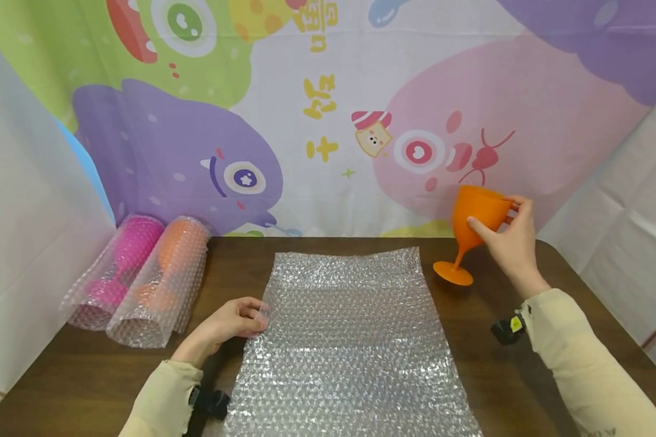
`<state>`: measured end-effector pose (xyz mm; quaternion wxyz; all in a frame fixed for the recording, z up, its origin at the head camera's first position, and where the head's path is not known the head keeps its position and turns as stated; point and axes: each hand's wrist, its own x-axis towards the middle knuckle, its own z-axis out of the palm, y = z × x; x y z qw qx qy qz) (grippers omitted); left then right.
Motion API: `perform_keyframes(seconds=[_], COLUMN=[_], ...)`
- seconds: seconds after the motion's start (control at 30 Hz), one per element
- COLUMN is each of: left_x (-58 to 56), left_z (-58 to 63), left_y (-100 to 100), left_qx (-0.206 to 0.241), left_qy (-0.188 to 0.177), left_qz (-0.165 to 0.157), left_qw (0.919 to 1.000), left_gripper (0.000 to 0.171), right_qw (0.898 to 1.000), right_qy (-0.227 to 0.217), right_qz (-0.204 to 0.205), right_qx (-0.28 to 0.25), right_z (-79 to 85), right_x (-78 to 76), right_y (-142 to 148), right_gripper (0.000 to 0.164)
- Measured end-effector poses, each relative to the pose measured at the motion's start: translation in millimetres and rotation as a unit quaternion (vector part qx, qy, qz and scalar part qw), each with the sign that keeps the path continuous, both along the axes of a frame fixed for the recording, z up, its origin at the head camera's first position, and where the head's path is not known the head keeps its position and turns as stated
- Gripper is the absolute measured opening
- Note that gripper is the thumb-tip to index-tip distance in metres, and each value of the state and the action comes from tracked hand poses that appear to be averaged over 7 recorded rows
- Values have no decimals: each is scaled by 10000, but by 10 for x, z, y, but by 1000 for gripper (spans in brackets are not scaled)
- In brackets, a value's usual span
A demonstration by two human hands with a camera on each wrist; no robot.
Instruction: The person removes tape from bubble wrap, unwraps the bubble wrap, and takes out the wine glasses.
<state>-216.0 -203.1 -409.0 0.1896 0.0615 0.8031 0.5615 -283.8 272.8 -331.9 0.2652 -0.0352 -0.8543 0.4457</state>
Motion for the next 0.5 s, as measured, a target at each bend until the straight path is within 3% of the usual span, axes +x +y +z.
perform_keyframes(seconds=[0.5], left_x=[-7], left_z=[-9], left_y=[-13], left_qx=[-66], left_qy=[-9], left_qz=[2], left_qw=[10000], left_gripper=[42], right_qw=[9972], right_qy=[254], right_qz=[-279], right_qx=[639], right_z=[-39], right_x=[-111], right_y=[266], right_gripper=[71])
